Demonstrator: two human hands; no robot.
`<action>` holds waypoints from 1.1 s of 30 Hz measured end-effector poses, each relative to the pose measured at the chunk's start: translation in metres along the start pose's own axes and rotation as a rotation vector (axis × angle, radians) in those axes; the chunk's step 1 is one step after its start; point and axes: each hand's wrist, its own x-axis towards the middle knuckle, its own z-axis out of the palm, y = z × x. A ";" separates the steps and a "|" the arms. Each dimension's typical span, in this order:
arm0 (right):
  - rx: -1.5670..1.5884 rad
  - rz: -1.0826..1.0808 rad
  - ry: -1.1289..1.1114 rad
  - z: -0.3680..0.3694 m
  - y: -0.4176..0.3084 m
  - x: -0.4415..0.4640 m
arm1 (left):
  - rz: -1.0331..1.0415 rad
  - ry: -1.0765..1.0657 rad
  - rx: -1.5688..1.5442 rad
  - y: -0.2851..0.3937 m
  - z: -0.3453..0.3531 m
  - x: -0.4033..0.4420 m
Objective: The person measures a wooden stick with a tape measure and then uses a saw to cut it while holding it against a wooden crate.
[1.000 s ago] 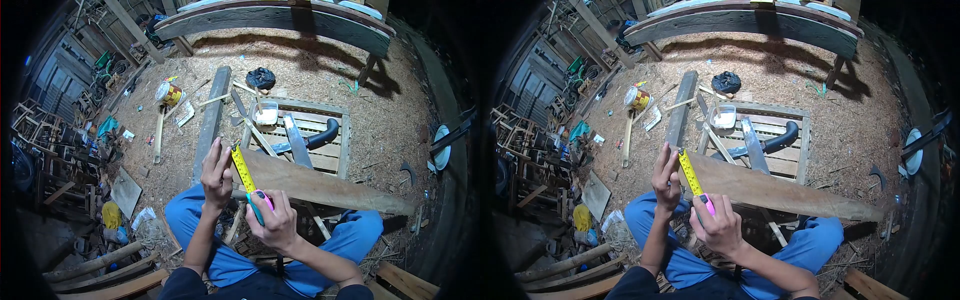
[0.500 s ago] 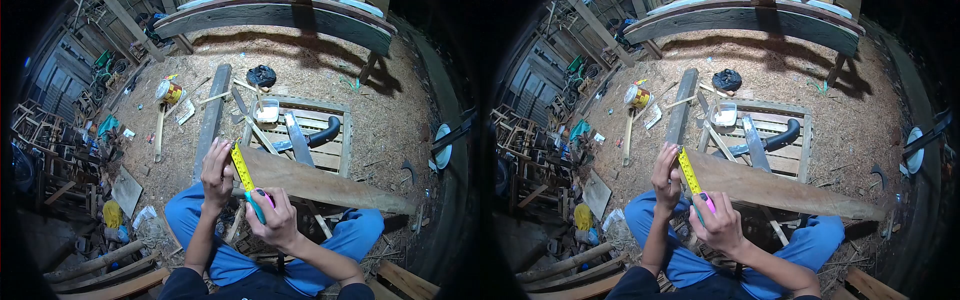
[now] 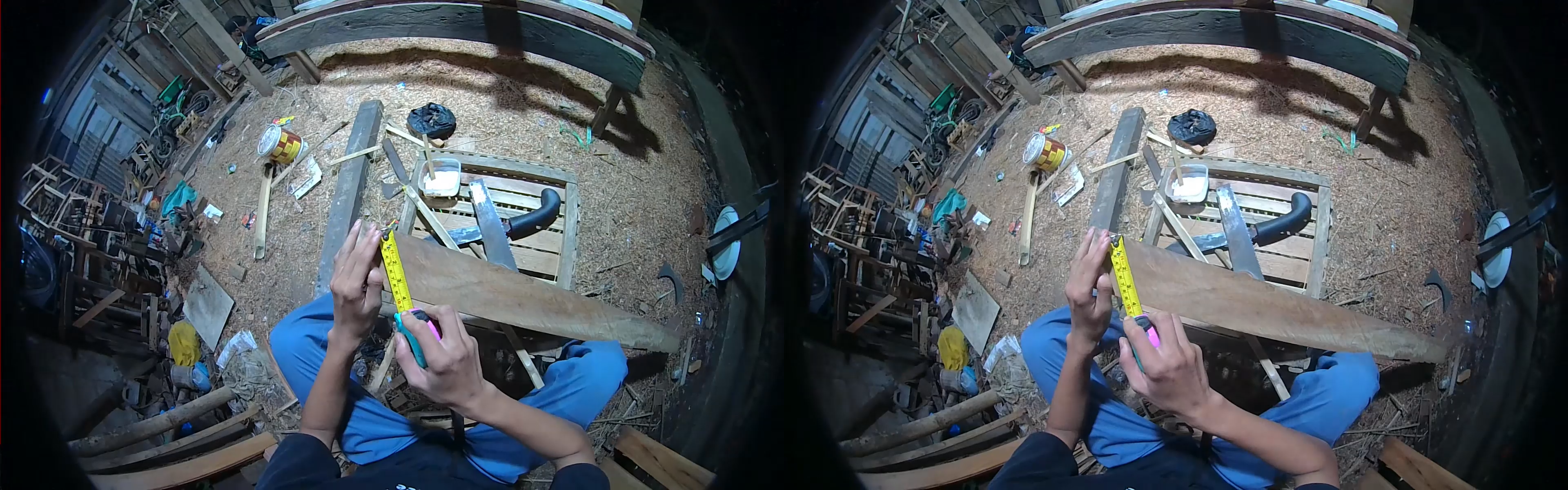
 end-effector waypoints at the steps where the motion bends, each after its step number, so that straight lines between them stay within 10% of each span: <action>1: -0.012 -0.016 -0.001 0.000 0.000 0.001 | -0.004 -0.004 -0.024 0.000 -0.001 0.001; 33: 0.015 -0.066 -0.038 -0.003 0.001 0.003 | 0.018 -0.040 0.036 0.002 -0.006 0.001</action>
